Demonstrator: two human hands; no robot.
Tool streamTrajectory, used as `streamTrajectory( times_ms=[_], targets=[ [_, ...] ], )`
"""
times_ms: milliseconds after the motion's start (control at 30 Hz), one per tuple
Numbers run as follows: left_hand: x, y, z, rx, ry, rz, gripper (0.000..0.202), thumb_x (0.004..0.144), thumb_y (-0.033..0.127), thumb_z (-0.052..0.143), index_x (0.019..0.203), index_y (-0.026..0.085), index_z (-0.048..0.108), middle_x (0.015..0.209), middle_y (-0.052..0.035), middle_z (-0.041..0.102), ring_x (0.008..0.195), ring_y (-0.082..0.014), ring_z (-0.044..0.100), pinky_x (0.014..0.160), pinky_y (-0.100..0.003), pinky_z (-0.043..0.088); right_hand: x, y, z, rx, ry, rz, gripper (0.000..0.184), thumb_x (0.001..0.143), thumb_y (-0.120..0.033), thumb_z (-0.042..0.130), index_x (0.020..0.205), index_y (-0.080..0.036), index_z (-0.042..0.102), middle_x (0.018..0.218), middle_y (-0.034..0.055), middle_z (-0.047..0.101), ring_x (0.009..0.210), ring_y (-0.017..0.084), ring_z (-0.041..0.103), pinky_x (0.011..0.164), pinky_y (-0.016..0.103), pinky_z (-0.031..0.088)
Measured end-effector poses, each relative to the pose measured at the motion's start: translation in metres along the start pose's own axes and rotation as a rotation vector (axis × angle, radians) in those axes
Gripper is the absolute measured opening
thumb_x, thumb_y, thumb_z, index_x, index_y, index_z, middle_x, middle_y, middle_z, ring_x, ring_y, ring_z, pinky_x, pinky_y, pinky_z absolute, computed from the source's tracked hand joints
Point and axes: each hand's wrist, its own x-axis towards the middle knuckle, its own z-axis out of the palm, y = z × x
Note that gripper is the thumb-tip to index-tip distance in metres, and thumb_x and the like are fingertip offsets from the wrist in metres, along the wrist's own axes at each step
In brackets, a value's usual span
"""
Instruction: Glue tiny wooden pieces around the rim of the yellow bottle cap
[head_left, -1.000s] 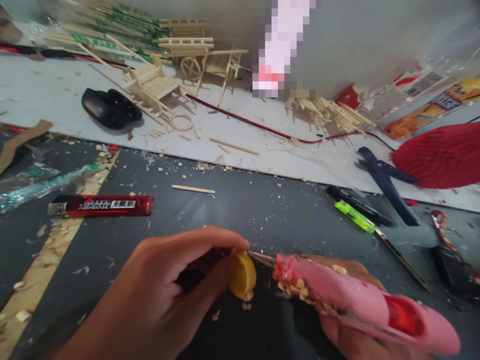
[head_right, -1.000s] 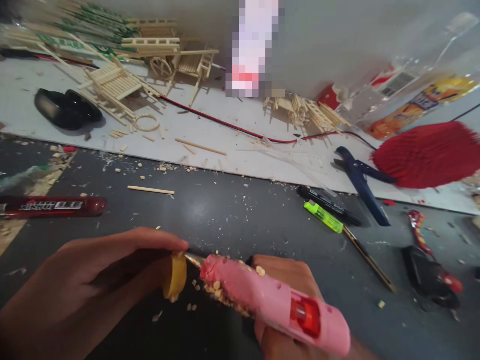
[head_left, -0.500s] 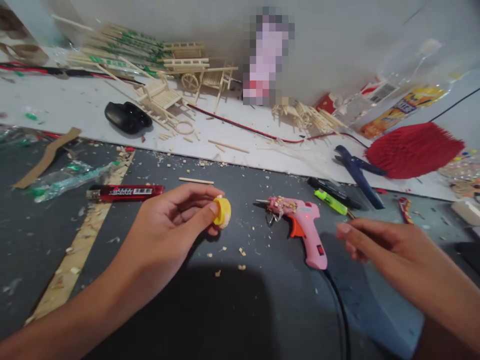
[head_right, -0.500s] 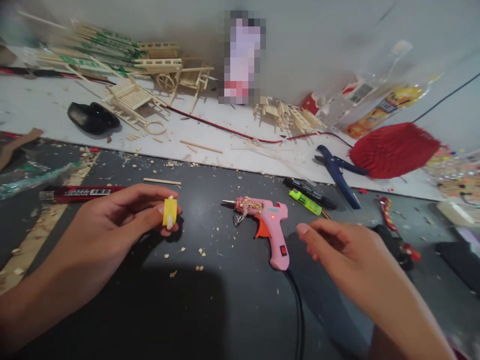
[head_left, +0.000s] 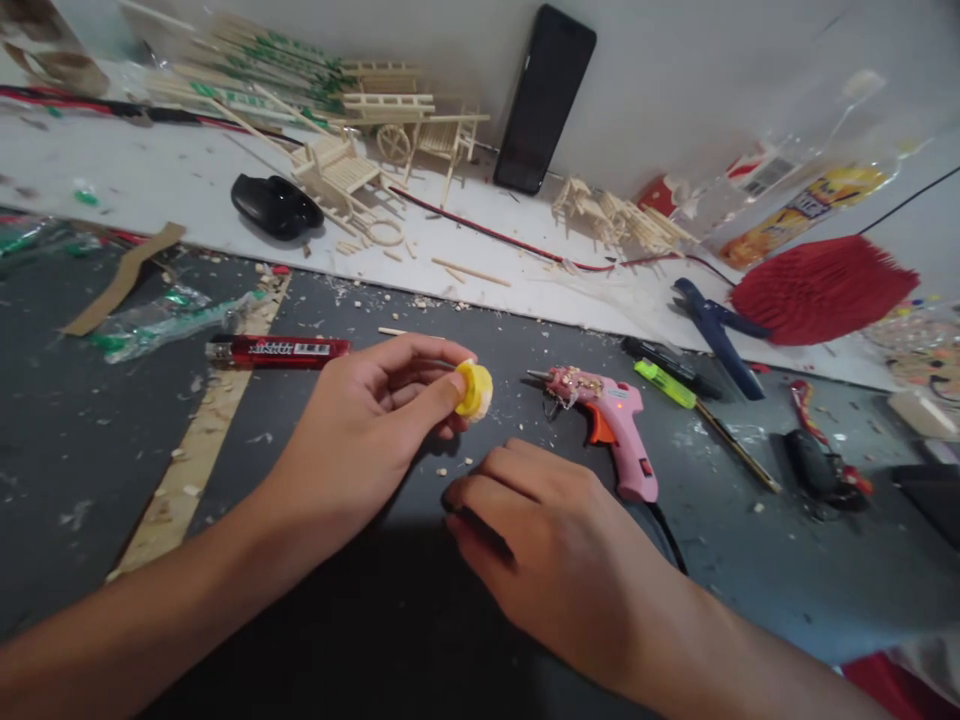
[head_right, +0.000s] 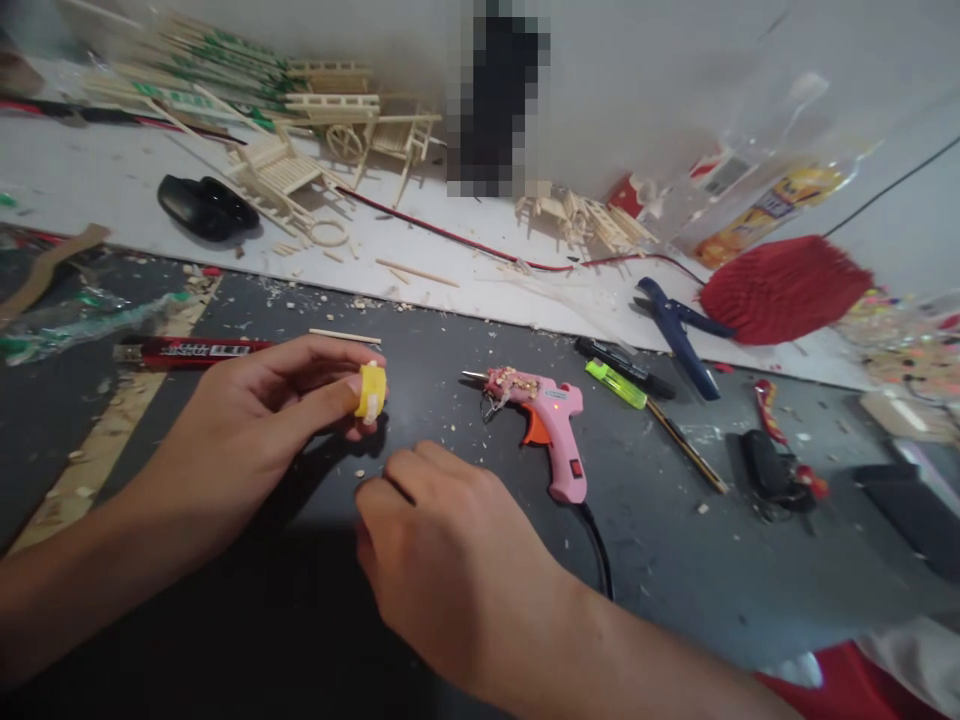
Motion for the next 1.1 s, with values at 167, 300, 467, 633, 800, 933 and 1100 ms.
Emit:
streamTrajectory(
  times_ms=[167, 300, 467, 633, 800, 933, 1100],
  targets=[
    [0.001, 0.000, -0.001, -0.001, 0.014, 0.014, 0.017, 0.073, 0.023, 0.088, 0.089, 0.021, 0.082, 0.067, 0.0050, 0.076, 0.058, -0.0128, 0.070, 0.057, -0.020, 0.058, 0.003, 0.001, 0.005, 0.108, 0.077, 0.096, 0.018, 0.097, -0.008, 0.070, 0.089, -0.018, 0.081, 0.087, 0.0054, 0.078, 0.081, 0.023, 0.075, 0.074, 0.034, 0.055],
    [0.002, -0.002, 0.000, -0.003, 0.021, 0.016, 0.017, 0.074, 0.025, 0.088, 0.089, 0.022, 0.082, 0.069, 0.0050, 0.077, 0.058, -0.0119, 0.070, 0.057, -0.019, 0.058, 0.009, 0.003, 0.013, 0.101, 0.115, 0.067, 0.024, 0.099, -0.002, 0.066, 0.085, -0.014, 0.081, 0.082, 0.0078, 0.077, 0.074, 0.022, 0.072, 0.071, 0.033, 0.054],
    [0.000, 0.000, 0.000, 0.029, 0.040, 0.054, 0.015, 0.077, 0.028, 0.088, 0.090, 0.023, 0.083, 0.069, 0.0057, 0.078, 0.058, -0.0124, 0.072, 0.057, -0.019, 0.060, 0.009, 0.005, -0.004, 0.493, 0.073, 0.277, 0.019, 0.095, -0.005, 0.068, 0.084, -0.016, 0.080, 0.076, 0.0028, 0.075, 0.070, 0.016, 0.067, 0.066, 0.027, 0.049],
    [-0.009, 0.008, 0.000, 0.155, 0.050, 0.187, 0.009, 0.086, 0.028, 0.084, 0.093, 0.023, 0.083, 0.078, 0.0037, 0.083, 0.067, -0.0123, 0.077, 0.063, -0.016, 0.062, -0.001, 0.009, -0.024, 1.249, 0.035, 0.718, 0.012, 0.081, -0.024, 0.095, 0.080, -0.021, 0.084, 0.062, -0.0053, 0.059, 0.055, 0.009, 0.044, 0.050, 0.020, 0.034],
    [-0.018, 0.004, 0.000, 0.340, 0.048, 0.322, 0.004, 0.091, 0.025, 0.082, 0.094, 0.026, 0.085, 0.083, 0.0054, 0.086, 0.068, -0.0109, 0.078, 0.064, -0.013, 0.061, -0.006, 0.016, -0.023, 1.447, 0.229, 0.712, 0.016, 0.073, -0.023, 0.103, 0.078, -0.022, 0.088, 0.059, -0.0039, 0.064, 0.054, 0.008, 0.048, 0.050, 0.017, 0.037],
    [-0.021, -0.001, -0.003, 0.476, 0.024, 0.441, 0.015, 0.087, 0.018, 0.078, 0.089, 0.031, 0.084, 0.079, 0.0106, 0.084, 0.064, -0.0084, 0.076, 0.063, -0.012, 0.058, -0.006, 0.018, -0.021, 1.448, 0.315, 0.668, 0.017, 0.072, -0.021, 0.105, 0.079, -0.025, 0.090, 0.063, -0.0018, 0.071, 0.058, 0.008, 0.058, 0.054, 0.014, 0.045],
    [-0.027, -0.002, -0.005, 0.613, -0.069, 0.667, 0.012, 0.098, 0.019, 0.075, 0.097, 0.031, 0.079, 0.085, 0.0106, 0.083, 0.067, -0.0070, 0.075, 0.069, -0.016, 0.058, -0.006, 0.013, -0.016, 1.434, 0.410, 0.624, 0.019, 0.072, -0.018, 0.106, 0.079, -0.027, 0.091, 0.069, -0.0016, 0.076, 0.062, 0.008, 0.059, 0.060, 0.013, 0.051]
  ],
)
